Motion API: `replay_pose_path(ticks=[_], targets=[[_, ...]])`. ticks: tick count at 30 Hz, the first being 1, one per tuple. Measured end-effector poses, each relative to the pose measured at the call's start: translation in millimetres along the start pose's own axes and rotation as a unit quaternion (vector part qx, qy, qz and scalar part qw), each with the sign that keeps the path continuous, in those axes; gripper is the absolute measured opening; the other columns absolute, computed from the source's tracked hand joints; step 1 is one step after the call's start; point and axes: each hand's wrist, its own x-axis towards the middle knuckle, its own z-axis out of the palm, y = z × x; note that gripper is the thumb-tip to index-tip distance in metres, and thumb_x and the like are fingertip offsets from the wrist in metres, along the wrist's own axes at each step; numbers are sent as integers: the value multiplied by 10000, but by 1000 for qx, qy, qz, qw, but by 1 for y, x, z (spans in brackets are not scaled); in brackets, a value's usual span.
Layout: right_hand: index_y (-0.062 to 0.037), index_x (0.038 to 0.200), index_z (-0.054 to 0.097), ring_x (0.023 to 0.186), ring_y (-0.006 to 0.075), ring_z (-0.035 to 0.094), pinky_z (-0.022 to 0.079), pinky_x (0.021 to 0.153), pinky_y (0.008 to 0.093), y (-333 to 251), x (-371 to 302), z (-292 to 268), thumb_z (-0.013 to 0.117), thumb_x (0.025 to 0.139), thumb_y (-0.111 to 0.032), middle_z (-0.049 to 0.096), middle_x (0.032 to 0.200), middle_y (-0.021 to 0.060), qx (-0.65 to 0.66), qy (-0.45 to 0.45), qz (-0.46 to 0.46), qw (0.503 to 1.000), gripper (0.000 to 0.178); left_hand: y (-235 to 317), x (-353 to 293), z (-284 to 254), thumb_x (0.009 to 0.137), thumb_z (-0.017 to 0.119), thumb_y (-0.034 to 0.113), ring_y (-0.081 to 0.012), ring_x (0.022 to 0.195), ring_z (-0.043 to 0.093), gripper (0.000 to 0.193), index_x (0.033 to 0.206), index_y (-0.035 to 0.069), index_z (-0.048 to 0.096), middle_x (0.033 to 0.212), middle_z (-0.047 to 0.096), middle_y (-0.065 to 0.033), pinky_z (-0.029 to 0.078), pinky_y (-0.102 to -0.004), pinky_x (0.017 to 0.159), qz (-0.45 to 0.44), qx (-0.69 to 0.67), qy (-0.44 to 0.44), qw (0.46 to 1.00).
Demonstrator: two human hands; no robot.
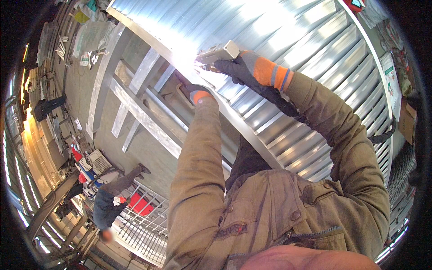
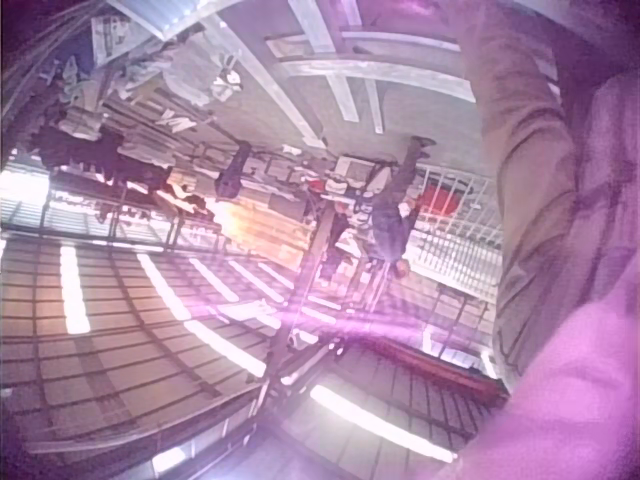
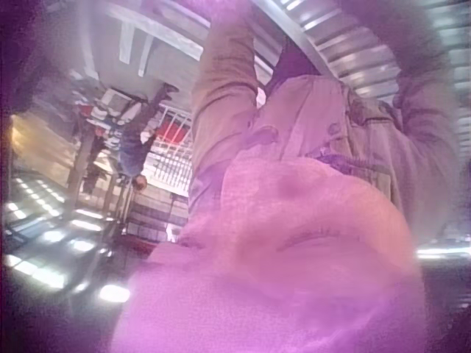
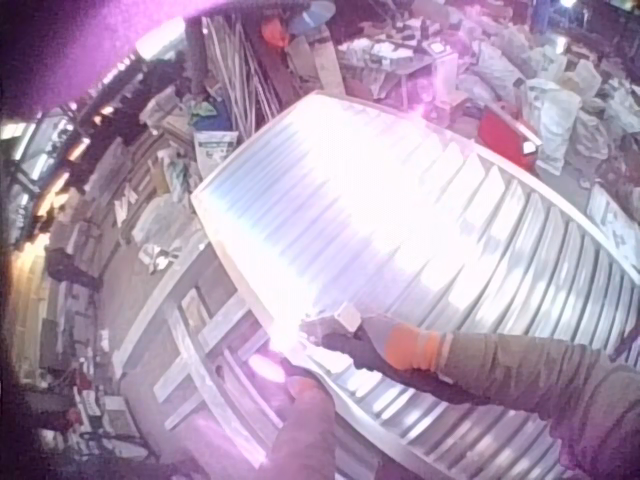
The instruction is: The person welds seams on a large rectangular metal frame using a handheld welding torch. They repeatedly reposition the frame and apply short weld beads along the edges, producing bright sparks and smoke throughout the clip.
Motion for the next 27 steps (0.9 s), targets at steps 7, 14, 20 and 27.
replay_pose_path(ticks=[7, 14, 20, 27], targets=[[-65, 1043, 759, 555, 122, 525, 448, 497, 329, -9, -7, -5, 682, 981, -683, 565, 651, 11, 3, -10, 37, 999, 626, 2, -9, -2, 1149, 292, 481, -233, 1540, 450, 645, 1635, 89, 456, 1695, 459, -89, 351, -392, 1273, -24, -125, 4, 992], [-63, 1073, 757, 572, 119, 522, 454, 520, 322, -16, -16, -8, 663, 991, -680, 565, 678, 6, 29, -10, 14, 999, 629, 3, -10, 5, 1133, 308, 529, -237, 1519, 470, 678, 1625, 91, 470, 1684, 471, -82, 360, -400, 1264, -64, -175, 63, 980], [-59, 1079, 753, 579, 118, 527, 454, 522, 315, -10, -9, -11, 674, 983, -680, 572, 685, 6, 36, -39, 45, 998, 633, -16, 25, -26, 1124, 311, 548, -245, 1539, 441, 695, 1639, 104, 457, 1700, 449, -72, 326, -404, 1285, -39, -203, -56, 977], [-49, 1032, 760, 536, 115, 530, 438, 497, 311, -4, -7, -11, 685, 964, -707, 567, 655, 5, 58, -45, 29, 997, 666, -30, 44, -38, 1121, 303, 556, -248, 1536, 447, 702, 1633, 104, 466, 1696, 456, -76, 333, -405, 1281, -26, -240, -51, 969]])
